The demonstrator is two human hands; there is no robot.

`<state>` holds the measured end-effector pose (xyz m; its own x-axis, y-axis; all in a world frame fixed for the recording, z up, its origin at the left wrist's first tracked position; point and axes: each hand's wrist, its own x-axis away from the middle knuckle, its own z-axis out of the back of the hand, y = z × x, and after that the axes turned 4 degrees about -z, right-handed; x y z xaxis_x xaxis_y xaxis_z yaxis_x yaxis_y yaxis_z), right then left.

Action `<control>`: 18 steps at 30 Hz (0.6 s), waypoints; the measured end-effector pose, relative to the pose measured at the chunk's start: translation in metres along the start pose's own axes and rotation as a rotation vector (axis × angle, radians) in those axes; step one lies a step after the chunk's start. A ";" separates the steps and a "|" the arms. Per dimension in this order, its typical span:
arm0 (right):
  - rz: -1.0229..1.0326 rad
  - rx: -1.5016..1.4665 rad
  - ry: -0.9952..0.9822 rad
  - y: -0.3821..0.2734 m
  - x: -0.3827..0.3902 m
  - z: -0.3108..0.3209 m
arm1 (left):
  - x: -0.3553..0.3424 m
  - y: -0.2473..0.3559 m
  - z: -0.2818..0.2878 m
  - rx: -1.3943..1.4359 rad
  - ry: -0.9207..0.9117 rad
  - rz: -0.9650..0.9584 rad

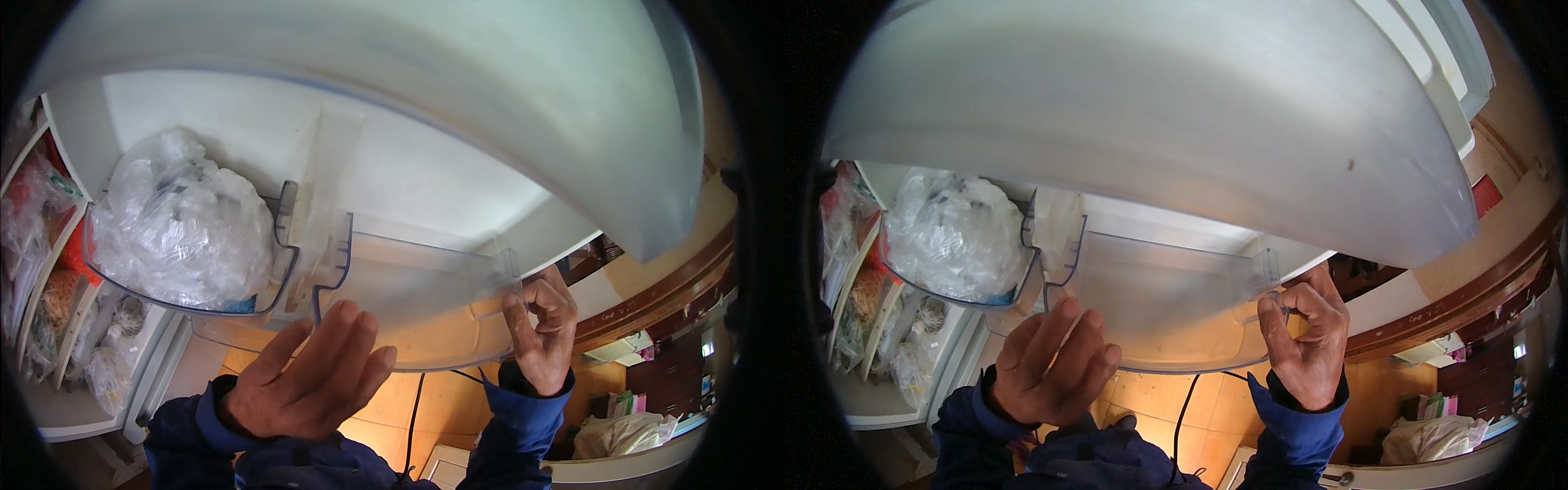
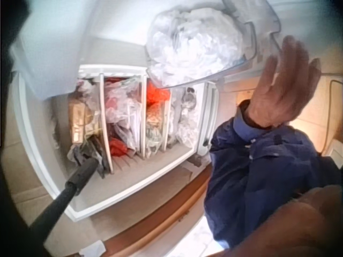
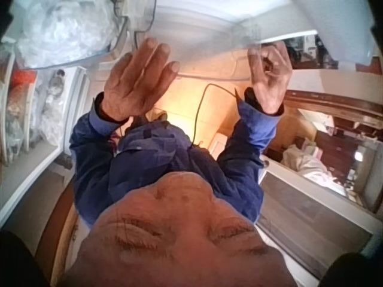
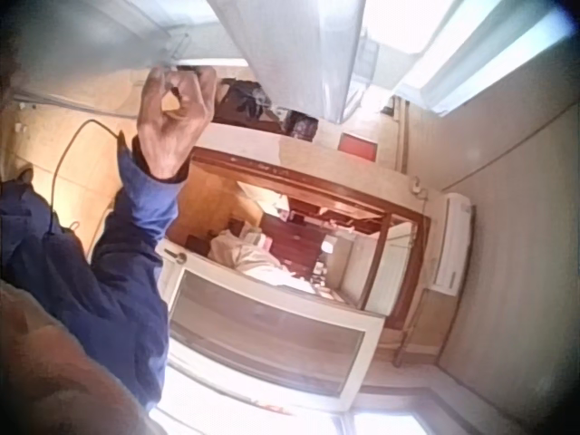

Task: The person opens a top-mount refrigerator and repeatedly attempts to install a clear plastic shelf into the door compartment. They align the shelf with the mounting brackets, press it into place, and test its fit multiple times. The person also briefly handles a plastic bag of ice inside the door bin.

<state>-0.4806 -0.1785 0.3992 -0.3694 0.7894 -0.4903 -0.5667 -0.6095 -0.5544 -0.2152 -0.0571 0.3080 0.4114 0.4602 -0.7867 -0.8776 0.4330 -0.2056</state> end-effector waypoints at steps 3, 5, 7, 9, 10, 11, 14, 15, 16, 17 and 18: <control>0.005 0.033 0.011 -0.001 0.000 -0.001 | 0.000 -0.003 -0.001 -0.007 -0.003 0.004; -0.004 0.051 0.028 -0.001 0.000 -0.002 | 0.000 -0.003 -0.002 0.004 -0.011 0.001; -0.016 0.030 0.046 -0.001 0.000 -0.003 | 0.001 -0.004 0.000 0.003 -0.029 -0.003; -0.029 0.011 0.045 -0.002 0.000 -0.003 | 0.000 -0.004 -0.001 -0.001 -0.017 0.012; -0.020 0.006 0.048 -0.003 0.000 -0.004 | 0.000 -0.004 -0.002 -0.002 -0.011 0.018; -0.015 -0.008 0.060 -0.002 -0.001 -0.005 | 0.000 -0.006 -0.002 -0.015 -0.016 0.017; 0.033 0.013 0.061 -0.002 -0.002 -0.005 | 0.000 -0.006 -0.004 -0.046 -0.013 0.018; 0.041 0.003 0.066 -0.002 -0.002 -0.005 | 0.000 -0.007 -0.005 -0.048 -0.014 0.015; 0.036 0.014 0.064 -0.002 -0.003 -0.005 | 0.000 -0.008 -0.006 -0.050 -0.015 0.012; 0.042 0.006 0.065 -0.002 -0.004 -0.006 | -0.001 -0.009 -0.007 -0.051 -0.016 0.015; 0.047 0.000 0.066 -0.002 -0.003 -0.005 | -0.001 -0.009 -0.007 -0.048 -0.013 0.012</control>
<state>-0.4742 -0.1801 0.3983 -0.3462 0.7535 -0.5589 -0.5502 -0.6456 -0.5296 -0.2095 -0.0669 0.3065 0.4035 0.4753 -0.7819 -0.8932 0.3898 -0.2240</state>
